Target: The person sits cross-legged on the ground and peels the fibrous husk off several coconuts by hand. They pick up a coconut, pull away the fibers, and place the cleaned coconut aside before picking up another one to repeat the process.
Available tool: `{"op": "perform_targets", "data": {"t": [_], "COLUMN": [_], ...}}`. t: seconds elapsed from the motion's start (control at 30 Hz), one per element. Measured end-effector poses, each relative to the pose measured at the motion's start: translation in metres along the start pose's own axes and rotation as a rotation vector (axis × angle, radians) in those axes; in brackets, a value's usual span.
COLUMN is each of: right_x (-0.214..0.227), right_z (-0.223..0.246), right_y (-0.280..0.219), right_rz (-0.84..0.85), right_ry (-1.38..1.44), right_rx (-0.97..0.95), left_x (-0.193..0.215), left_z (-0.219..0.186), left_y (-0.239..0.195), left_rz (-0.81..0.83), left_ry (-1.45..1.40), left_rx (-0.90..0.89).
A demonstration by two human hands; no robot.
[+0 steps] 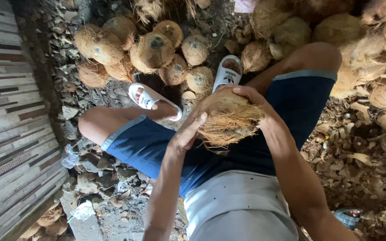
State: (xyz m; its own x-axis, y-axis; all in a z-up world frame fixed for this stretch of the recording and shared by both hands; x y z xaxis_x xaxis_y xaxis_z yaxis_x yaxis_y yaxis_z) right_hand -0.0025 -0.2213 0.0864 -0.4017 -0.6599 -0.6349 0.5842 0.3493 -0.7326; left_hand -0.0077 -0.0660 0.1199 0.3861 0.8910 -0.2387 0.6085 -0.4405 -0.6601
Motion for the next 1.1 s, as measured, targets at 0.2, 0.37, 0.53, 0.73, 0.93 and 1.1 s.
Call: {"op": "perform_targets", "data": {"t": [0.2,0.37,0.53,0.73,0.93,1.1], "right_x": [-0.008,-0.008,-0.062,-0.067,-0.079,-0.072], "right_z": [0.012,0.035,0.050,0.036,0.036,0.027], "right_y": [0.010,0.002,-0.035,-0.050,-0.056,-0.057], "right_rz": [0.122,-0.062,0.001,0.313,0.310,0.233], "right_ry": [-0.491,-0.631,-0.745,-0.691,-0.725,-0.687], "right_rx": [0.255,0.520,0.890,1.084,1.073,1.130], "left_x": [-0.004,-0.018,0.001,0.022,0.021,0.017], "left_z": [0.001,0.060,0.113,0.141,0.121,0.114], "left_y": [0.002,0.017,0.045,0.043,0.039,0.036], "left_rz": [0.195,0.156,0.027,-0.120,-0.028,-0.016], "left_ry": [-0.014,-0.530,-0.710,-0.837,-0.712,-0.686], "left_rx": [-0.320,-0.184,-0.076,-0.093,-0.105,-0.079]}}
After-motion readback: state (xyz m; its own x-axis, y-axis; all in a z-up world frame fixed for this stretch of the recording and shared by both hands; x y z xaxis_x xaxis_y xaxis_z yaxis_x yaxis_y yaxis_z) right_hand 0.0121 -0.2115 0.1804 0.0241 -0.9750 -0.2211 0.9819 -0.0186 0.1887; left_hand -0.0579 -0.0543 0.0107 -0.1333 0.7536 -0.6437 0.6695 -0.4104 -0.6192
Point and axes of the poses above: each hand's wrist, its own y-axis towards the middle knuckle, its own x-axis out of the back of the hand, z = x × y, the point moved 7 cm from there along y, towards the middle knuckle, and after that the axes turned 4 degrees about y, right-handed, at the moved point
